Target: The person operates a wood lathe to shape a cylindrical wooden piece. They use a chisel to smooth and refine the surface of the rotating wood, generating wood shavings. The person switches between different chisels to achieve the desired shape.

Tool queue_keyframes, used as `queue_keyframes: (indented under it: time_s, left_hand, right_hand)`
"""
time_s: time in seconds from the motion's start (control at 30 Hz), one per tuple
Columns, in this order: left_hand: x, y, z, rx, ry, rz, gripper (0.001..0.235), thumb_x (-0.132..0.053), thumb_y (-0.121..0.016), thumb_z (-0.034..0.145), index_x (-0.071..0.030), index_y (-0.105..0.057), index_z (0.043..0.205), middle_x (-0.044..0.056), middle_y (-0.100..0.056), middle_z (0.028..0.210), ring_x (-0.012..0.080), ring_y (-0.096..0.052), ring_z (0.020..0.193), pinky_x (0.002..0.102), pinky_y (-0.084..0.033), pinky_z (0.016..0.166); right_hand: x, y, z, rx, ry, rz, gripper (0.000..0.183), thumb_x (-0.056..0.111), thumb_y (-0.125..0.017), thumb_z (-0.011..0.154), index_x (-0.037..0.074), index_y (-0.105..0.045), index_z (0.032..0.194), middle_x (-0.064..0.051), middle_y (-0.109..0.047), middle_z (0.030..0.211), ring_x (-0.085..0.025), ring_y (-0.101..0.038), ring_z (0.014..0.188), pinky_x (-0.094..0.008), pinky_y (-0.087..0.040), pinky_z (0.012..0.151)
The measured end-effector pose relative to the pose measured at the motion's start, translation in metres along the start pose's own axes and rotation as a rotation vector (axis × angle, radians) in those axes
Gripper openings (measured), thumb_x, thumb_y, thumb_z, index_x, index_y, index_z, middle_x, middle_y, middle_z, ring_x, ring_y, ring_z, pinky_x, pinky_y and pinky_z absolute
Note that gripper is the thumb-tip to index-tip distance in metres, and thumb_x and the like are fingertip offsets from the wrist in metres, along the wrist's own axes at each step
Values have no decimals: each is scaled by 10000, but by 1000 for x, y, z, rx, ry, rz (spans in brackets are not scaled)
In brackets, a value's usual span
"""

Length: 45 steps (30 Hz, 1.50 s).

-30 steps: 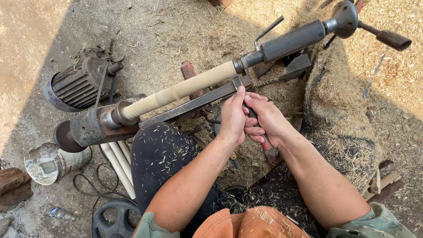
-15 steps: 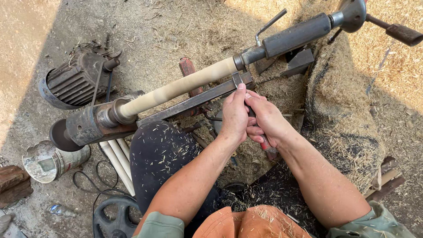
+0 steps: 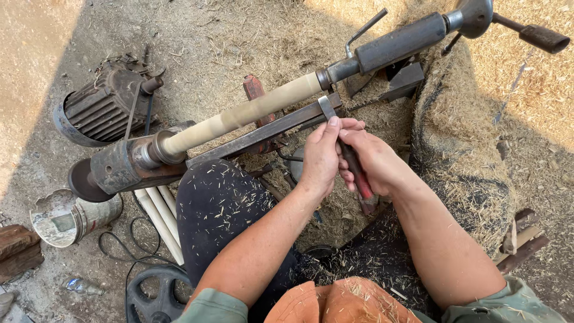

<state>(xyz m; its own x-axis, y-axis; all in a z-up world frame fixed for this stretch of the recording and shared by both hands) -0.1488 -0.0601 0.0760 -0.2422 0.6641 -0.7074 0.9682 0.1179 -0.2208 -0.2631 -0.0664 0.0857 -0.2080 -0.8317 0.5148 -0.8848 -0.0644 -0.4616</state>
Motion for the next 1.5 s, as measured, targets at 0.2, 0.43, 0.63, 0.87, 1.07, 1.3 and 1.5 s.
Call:
queue_keyframes:
  time_s: [0.2,0.43,0.63,0.87,1.07,1.3,1.5]
  left_hand:
    - [-7,1,9,84,-98,-233,525,-342,-312,1136,27,-670,1034,141,-738,1049,94,-618,748,240,-554,716]
    - [-1,-1,17,-13,-19,-342,406,-349,-365,1106,-32,-556,938,194,-696,913,238,-721,758,345,-602,681]
    - [-3,0,16,-56,-4,-265,441,-387,-367,1116,-29,-557,941,168,-699,912,204,-667,704,351,-566,588]
    - [1,1,18,-86,6,-287,429,-393,-426,1129,-22,-583,984,120,-647,879,169,-618,668,328,-544,545]
    - [-7,-1,11,-165,128,-244,397,-429,-422,1055,-72,-564,952,80,-609,794,182,-548,545,316,-467,391]
    - [0,3,17,-63,-47,-247,418,-373,-389,1127,-33,-571,964,110,-657,884,143,-583,693,273,-501,509]
    - [4,2,19,-79,-23,-317,406,-350,-385,1113,-34,-571,938,134,-667,875,171,-622,697,296,-535,541]
  right_hand:
    - [9,-12,-1,77,-26,125,369,394,-460,1072,93,-500,863,12,-422,561,-75,-328,339,-241,-288,280]
    - [7,-30,1,-52,-21,111,270,397,-440,1058,154,-509,963,36,-393,547,-60,-291,331,-234,-267,278]
    - [7,-30,2,-81,-22,53,338,407,-414,1077,103,-562,1054,35,-392,540,-55,-291,340,-232,-281,284]
    - [7,-29,3,-121,-42,51,351,388,-383,1064,264,-514,1365,41,-372,528,-53,-281,338,-220,-262,288]
    - [11,-31,2,-93,-34,42,389,379,-375,1068,209,-514,1390,43,-376,558,-49,-293,347,-221,-273,287]
    - [13,-33,-2,-91,-25,38,258,349,-403,1075,136,-519,1162,26,-417,580,-55,-308,350,-224,-272,286]
    - [19,-35,-3,-64,-1,1,258,356,-395,1075,124,-506,1085,31,-386,547,-47,-287,330,-223,-271,269]
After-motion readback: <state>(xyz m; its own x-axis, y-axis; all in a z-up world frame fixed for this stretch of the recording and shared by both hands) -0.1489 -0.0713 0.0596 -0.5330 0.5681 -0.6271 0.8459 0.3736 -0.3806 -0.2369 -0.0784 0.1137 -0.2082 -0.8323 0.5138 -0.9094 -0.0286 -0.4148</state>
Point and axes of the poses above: each hand's wrist, its own z-axis towards the middle knuckle, its own y-axis out of the back of the hand, x = y × z, the point moved 3 cm from there along z, towards the middle knuckle
